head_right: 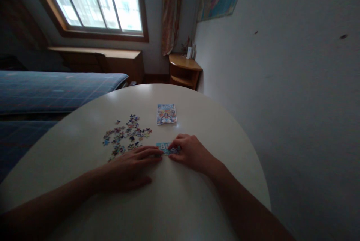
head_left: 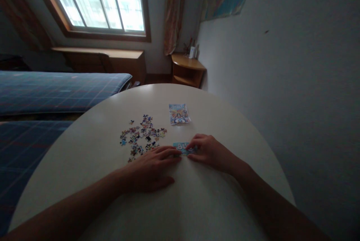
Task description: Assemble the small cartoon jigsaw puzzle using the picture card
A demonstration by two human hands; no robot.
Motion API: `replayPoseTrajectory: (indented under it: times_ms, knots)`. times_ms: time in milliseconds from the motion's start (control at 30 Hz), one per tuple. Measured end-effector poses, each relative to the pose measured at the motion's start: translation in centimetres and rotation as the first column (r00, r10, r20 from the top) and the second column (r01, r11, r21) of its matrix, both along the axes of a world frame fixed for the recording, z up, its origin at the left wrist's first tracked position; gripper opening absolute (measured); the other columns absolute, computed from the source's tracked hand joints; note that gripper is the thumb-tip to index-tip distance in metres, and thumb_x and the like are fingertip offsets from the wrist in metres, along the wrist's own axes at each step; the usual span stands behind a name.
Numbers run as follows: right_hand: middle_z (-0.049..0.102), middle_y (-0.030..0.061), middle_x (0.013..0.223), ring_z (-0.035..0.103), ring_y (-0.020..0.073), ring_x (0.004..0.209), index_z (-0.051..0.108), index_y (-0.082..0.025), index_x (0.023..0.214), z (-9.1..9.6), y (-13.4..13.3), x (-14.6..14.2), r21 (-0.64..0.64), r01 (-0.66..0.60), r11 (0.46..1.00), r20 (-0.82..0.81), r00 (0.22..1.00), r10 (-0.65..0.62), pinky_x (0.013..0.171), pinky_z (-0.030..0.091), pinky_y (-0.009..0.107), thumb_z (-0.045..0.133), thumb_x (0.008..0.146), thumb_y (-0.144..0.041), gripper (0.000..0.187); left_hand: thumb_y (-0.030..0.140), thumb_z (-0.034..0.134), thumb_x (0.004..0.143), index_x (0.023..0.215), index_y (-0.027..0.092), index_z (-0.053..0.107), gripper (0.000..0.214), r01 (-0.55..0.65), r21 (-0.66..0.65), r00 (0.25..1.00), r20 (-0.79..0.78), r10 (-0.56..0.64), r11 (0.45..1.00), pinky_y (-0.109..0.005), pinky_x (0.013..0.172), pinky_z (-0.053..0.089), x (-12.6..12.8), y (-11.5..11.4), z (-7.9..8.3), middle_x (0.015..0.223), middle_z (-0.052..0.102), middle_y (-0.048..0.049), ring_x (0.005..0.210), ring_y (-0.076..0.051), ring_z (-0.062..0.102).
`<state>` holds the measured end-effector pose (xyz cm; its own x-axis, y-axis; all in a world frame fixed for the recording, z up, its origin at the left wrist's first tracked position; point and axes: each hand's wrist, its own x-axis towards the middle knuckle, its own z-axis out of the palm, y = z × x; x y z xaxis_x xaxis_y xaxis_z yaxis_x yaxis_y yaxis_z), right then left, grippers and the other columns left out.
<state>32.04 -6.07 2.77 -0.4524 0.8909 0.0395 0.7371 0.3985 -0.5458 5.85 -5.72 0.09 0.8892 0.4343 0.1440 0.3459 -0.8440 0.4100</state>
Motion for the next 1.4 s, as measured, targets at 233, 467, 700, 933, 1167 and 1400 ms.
replayPoseTrajectory:
  times_ms: [233, 467, 700, 933, 1167, 1400]
  knots:
    - [0.07, 0.0059, 0.098, 0.065, 0.0168, 0.082, 0.077, -0.021, 0.098, -0.7, 0.2, 0.3, 0.016, -0.037, 0.999, -0.016, 0.999, 0.037, 0.077, 0.049, 0.027, 0.074, 0.08, -0.023, 0.018, 0.033, 0.063, 0.088, 0.143, 0.023, 0.047, 0.059, 0.001, 0.008, 1.0, -0.023, -0.001, 1.0, -0.047, 0.115, 0.037, 0.0, 0.0, 0.0, 0.149, 0.047, -0.0097, 0.138, -0.03, 0.041]
    - [0.068, 0.0035, 0.088, 0.061, 0.0134, 0.071, 0.077, -0.025, 0.104, -0.1, 0.3, 1.5, 0.002, -0.179, 0.984, 0.03, 0.983, 0.179, 0.069, 0.046, 0.025, 0.069, 0.086, -0.028, 0.019, 0.034, 0.062, 0.09, 0.144, 0.024, 0.045, 0.058, 0.0, 0.011, 0.999, -0.036, 0.0, 1.0, -0.048, 0.114, 0.039, 0.1, 0.0, 0.2, 0.15, 0.046, -0.009, 0.138, -0.029, 0.041]
    - [0.067, 0.0017, 0.081, 0.06, 0.0116, 0.066, 0.077, -0.027, 0.105, 0.1, 0.4, 1.7, 0.015, -0.221, 0.975, 0.052, 0.974, 0.22, 0.066, 0.043, 0.024, 0.069, 0.087, -0.027, 0.02, 0.034, 0.063, 0.089, 0.145, 0.025, 0.044, 0.06, 0.002, -0.005, 1.0, 0.01, -0.002, 1.0, -0.048, 0.114, 0.038, -0.1, 0.0, -0.1, 0.15, 0.047, -0.0088, 0.139, -0.029, 0.041]
    - [0.067, 0.0004, 0.077, 0.058, 0.0102, 0.062, 0.077, -0.026, 0.103, 0.2, 0.4, 1.8, -0.008, -0.217, 0.976, 0.037, 0.975, 0.217, 0.063, 0.042, 0.022, 0.067, 0.085, -0.021, 0.021, 0.033, 0.063, 0.089, 0.145, 0.026, 0.044, 0.059, 0.007, -0.008, 1.0, 0.021, -0.007, 1.0, -0.048, 0.114, 0.038, 0.0, 0.0, 0.1, 0.15, 0.047, -0.0089, 0.138, -0.029, 0.042]
    - [0.066, 0.0003, 0.076, 0.057, 0.0114, 0.064, 0.077, -0.025, 0.101, 0.6, 0.4, 2.4, -0.034, -0.208, 0.978, 0.057, 0.976, 0.209, 0.063, 0.042, 0.022, 0.067, 0.084, -0.02, 0.021, 0.034, 0.063, 0.089, 0.143, 0.025, 0.046, 0.058, 0.001, -0.002, 1.0, 0.006, -0.001, 1.0, -0.047, 0.114, 0.037, 0.0, 0.0, 0.0, 0.149, 0.048, -0.0092, 0.138, -0.029, 0.042]
    - [0.064, 0.0012, 0.078, 0.058, 0.0123, 0.065, 0.079, -0.026, 0.099, 0.9, 0.8, 4.0, -0.046, -0.145, 0.988, 0.055, 0.987, 0.148, 0.061, 0.043, 0.023, 0.069, 0.085, -0.027, 0.017, 0.033, 0.064, 0.088, 0.143, 0.026, 0.045, 0.059, -0.006, -0.01, 1.0, 0.018, 0.007, 1.0, -0.047, 0.115, 0.037, 0.0, 0.1, -0.3, 0.149, 0.048, -0.0082, 0.139, -0.029, 0.042]
